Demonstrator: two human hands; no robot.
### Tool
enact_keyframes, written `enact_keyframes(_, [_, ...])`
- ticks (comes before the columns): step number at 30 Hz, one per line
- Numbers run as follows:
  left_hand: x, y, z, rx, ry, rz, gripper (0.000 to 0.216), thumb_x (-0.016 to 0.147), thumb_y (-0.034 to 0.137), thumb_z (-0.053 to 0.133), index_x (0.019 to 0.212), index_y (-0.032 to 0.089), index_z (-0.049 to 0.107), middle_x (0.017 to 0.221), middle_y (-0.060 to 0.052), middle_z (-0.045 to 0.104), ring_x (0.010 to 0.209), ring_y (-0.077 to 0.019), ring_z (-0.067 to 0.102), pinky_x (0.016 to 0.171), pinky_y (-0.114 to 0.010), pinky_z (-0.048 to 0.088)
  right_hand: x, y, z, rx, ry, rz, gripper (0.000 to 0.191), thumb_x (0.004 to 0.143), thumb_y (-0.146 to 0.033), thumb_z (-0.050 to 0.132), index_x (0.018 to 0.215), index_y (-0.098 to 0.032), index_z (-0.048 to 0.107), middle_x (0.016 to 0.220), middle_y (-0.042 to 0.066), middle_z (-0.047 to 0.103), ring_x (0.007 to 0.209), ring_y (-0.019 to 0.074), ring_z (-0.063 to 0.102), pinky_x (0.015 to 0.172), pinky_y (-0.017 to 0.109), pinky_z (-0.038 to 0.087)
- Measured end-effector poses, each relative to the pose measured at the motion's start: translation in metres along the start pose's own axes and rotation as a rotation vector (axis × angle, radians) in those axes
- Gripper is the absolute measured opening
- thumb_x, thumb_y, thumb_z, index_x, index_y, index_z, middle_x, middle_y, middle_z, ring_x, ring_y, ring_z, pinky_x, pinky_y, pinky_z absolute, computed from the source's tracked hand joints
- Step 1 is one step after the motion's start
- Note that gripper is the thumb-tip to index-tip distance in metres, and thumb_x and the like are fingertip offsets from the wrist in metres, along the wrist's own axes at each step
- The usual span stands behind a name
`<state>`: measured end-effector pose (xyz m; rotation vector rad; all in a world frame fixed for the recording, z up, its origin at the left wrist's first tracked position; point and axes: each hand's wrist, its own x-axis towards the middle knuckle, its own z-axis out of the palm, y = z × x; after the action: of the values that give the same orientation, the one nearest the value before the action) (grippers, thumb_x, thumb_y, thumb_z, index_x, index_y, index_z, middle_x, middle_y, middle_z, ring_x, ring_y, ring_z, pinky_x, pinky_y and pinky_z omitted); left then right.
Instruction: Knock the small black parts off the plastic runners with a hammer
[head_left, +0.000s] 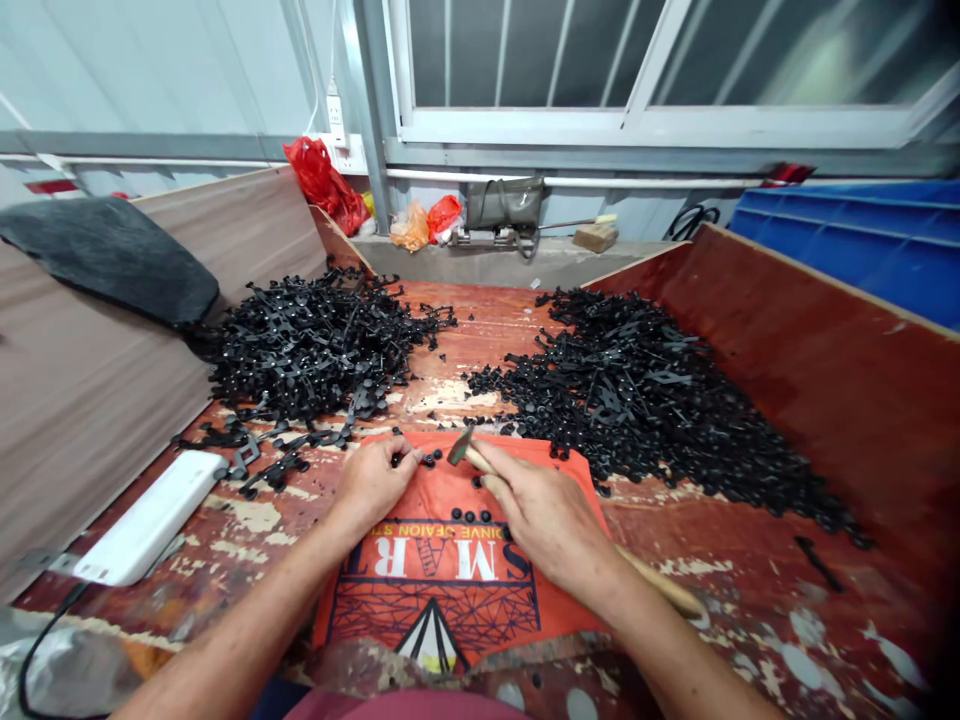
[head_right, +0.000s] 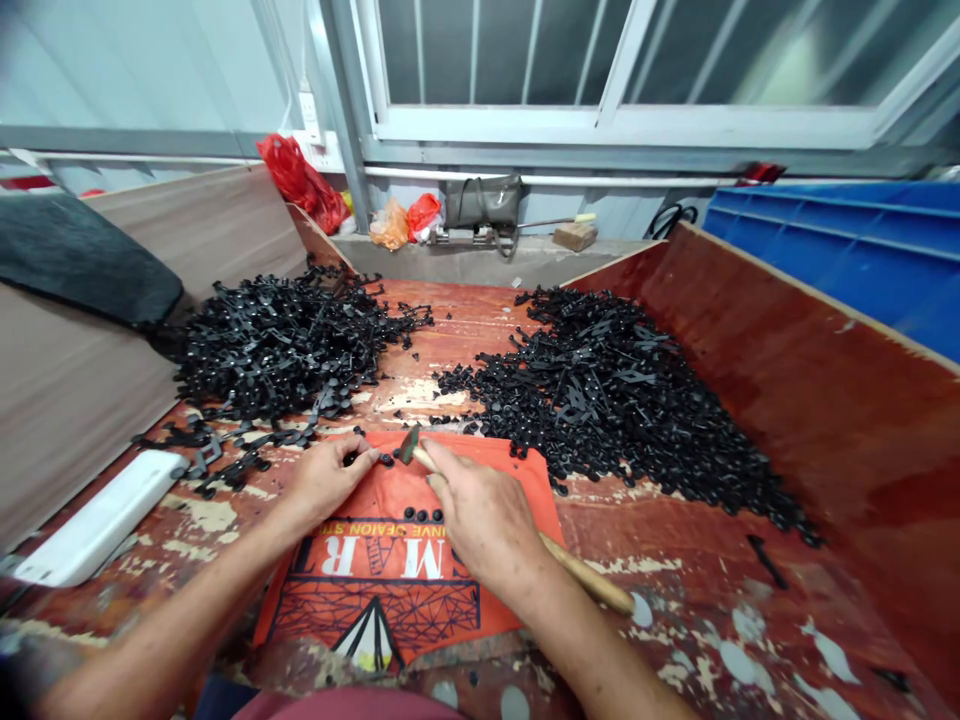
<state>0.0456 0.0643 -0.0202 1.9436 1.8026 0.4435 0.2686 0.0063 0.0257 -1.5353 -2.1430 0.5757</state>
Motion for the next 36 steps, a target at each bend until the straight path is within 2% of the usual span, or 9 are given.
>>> enact_keyframes(5, [-0.001,0.0,0.0,-0.001,0.018,0.002,0.033,0.088,0.043,0.047,0.073,0.021,0.066,0.07,-0.001,0.069,0.068,-0.0173,0.061,0.06,-0.025,0.031,0.011,-0.013,0.012,-0.066,0.158,-0.06,0.049,0.101,-0.026,0.036,0.15,-0.031,0.033,0.126,0.004,0.066,0.104,0.0209,0.066,0.09,0.034,0.051])
enact_keyframes(10, [0.0,-0.002,0.0,0.042,0.029,0.018,0.032,0.089,0.04,0.047,0.072,0.021,0.066,0.068,-0.001,0.069,0.065,-0.0166,0.06,0.059,-0.025,0.029,0.017,-0.012,0.026,-0.235,-0.054,-0.013,0.049,0.098,-0.025,0.044,0.146,-0.035,0.04,0.103,0.003,0.074,0.087,0.0207,0.07,0.074,0.03,0.052])
enact_keyframes(14, [0.0,-0.005,0.006,0.039,0.022,0.016,0.033,0.09,0.042,0.047,0.073,0.021,0.066,0.069,-0.002,0.069,0.065,-0.017,0.061,0.059,-0.025,0.03,0.021,-0.012,0.026,-0.21,0.029,-0.022,0.047,0.102,-0.028,0.035,0.148,-0.034,0.035,0.116,0.004,0.071,0.096,0.0195,0.068,0.077,0.029,0.049])
enact_keyframes(18, [-0.001,-0.005,0.002,0.11,-0.024,0.053,0.035,0.094,0.039,0.042,0.083,0.02,0.069,0.078,-0.005,0.071,0.072,-0.0189,0.063,0.062,-0.026,0.035,0.026,-0.013,0.028,-0.354,-0.134,0.009,0.048,0.098,-0.027,0.041,0.146,-0.036,0.039,0.094,0.003,0.075,0.08,0.0215,0.07,0.064,0.029,0.045])
enact_keyframes(23, [-0.002,0.0,-0.052,0.4,0.025,0.344,0.036,0.096,0.027,0.038,0.124,0.027,0.061,0.098,-0.009,0.069,0.09,-0.0235,0.062,0.077,-0.033,0.042,0.029,-0.009,0.029,-0.362,-0.143,-0.015,0.052,0.097,-0.026,0.042,0.147,-0.038,0.035,0.098,0.003,0.075,0.086,0.0215,0.07,0.066,0.028,0.043])
enact_keyframes(27, [0.005,-0.004,-0.083,0.511,-0.154,0.847,0.03,0.087,0.018,0.054,0.111,0.031,0.066,0.123,-0.005,0.061,0.124,-0.0263,0.048,0.106,-0.044,0.031,0.027,-0.007,0.029,-0.328,-0.131,-0.012,0.05,0.098,-0.028,0.041,0.147,-0.039,0.035,0.098,0.003,0.075,0.086,0.0224,0.07,0.066,0.029,0.042])
enact_keyframes(30, [0.013,-0.012,-0.077,0.506,-0.265,1.01,0.03,0.082,0.019,0.061,0.109,0.03,0.065,0.119,-0.005,0.062,0.124,-0.0257,0.048,0.115,-0.051,0.014,0.027,-0.009,0.028,-0.303,-0.132,-0.003,0.05,0.098,-0.028,0.042,0.146,-0.038,0.037,0.096,0.003,0.075,0.084,0.0227,0.069,0.066,0.029,0.041])
enact_keyframes(33, [0.017,-0.019,-0.068,0.51,-0.281,0.958,0.021,0.083,0.027,0.062,0.104,0.027,0.065,0.109,-0.006,0.062,0.107,-0.0244,0.056,0.109,-0.048,0.027,0.028,-0.007,0.023,-0.276,-0.125,0.004,0.047,0.098,-0.031,0.044,0.143,-0.042,0.04,0.099,-0.001,0.075,0.087,0.0195,0.069,0.068,0.026,0.041])
enact_keyframes(36, [0.017,-0.023,-0.07,0.461,-0.269,0.75,0.02,0.088,0.03,0.054,0.103,0.022,0.064,0.103,-0.008,0.059,0.09,-0.0214,0.058,0.085,-0.034,0.044,0.031,0.001,0.015,-0.282,-0.086,0.069,0.042,0.099,-0.03,0.04,0.141,-0.037,0.043,0.103,0.001,0.074,0.087,0.019,0.068,0.068,0.026,0.041])
